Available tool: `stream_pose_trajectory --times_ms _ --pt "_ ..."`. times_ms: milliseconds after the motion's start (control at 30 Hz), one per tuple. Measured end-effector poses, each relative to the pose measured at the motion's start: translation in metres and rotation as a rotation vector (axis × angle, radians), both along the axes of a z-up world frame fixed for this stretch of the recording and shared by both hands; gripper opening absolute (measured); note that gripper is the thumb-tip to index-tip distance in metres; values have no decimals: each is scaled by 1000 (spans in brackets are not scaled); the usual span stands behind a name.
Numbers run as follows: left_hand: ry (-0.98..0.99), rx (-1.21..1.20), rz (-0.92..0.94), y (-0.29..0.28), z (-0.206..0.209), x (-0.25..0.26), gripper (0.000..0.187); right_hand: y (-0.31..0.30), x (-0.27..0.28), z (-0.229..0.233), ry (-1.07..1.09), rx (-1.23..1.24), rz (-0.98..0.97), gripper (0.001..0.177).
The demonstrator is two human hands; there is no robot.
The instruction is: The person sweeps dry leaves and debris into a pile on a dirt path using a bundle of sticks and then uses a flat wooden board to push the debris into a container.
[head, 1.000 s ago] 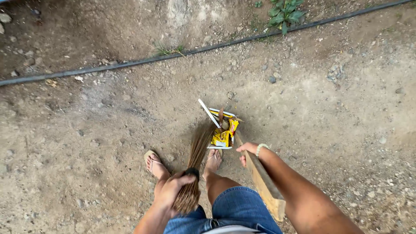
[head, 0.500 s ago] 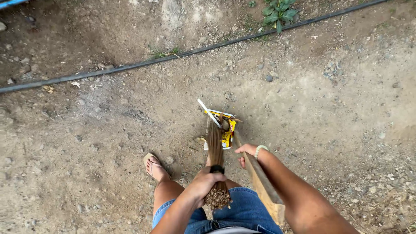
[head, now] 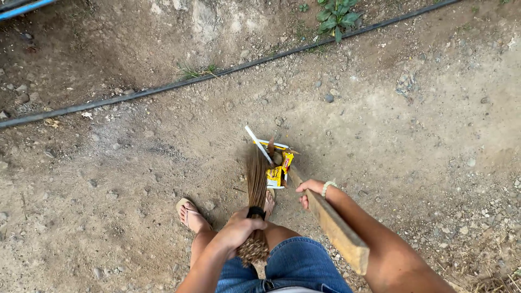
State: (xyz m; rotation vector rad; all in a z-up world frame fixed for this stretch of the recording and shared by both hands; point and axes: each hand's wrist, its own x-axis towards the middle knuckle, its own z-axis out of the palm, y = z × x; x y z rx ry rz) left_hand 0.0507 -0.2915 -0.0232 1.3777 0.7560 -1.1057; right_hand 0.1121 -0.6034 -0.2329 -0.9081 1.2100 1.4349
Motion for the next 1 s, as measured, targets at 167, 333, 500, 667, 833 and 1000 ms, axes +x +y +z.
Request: stream_pose_trajectory --times_ms 167,333,500,667,833,1000 --pt "-33 -187 148 33 38 -27 40 -29 -10 10 64 81 -248 20" --pt "223 -64 406 10 27 -18 40 -28 -24 -20 123 79 -206 19" --pt "204 -195 366 -35 -6 -7 43 -25 -20 -34 175 47 -127 28" --pt "117 -277 304 -6 -2 -41 42 -21 -21 -34 144 43 -55 32" --pt "-48 -261 282 14 -2 -50 40 -16 -21 -15 141 30 -76 31" --pt "254 -177 341 -30 -2 -6 43 -9 -19 -12 172 11 -137 30"
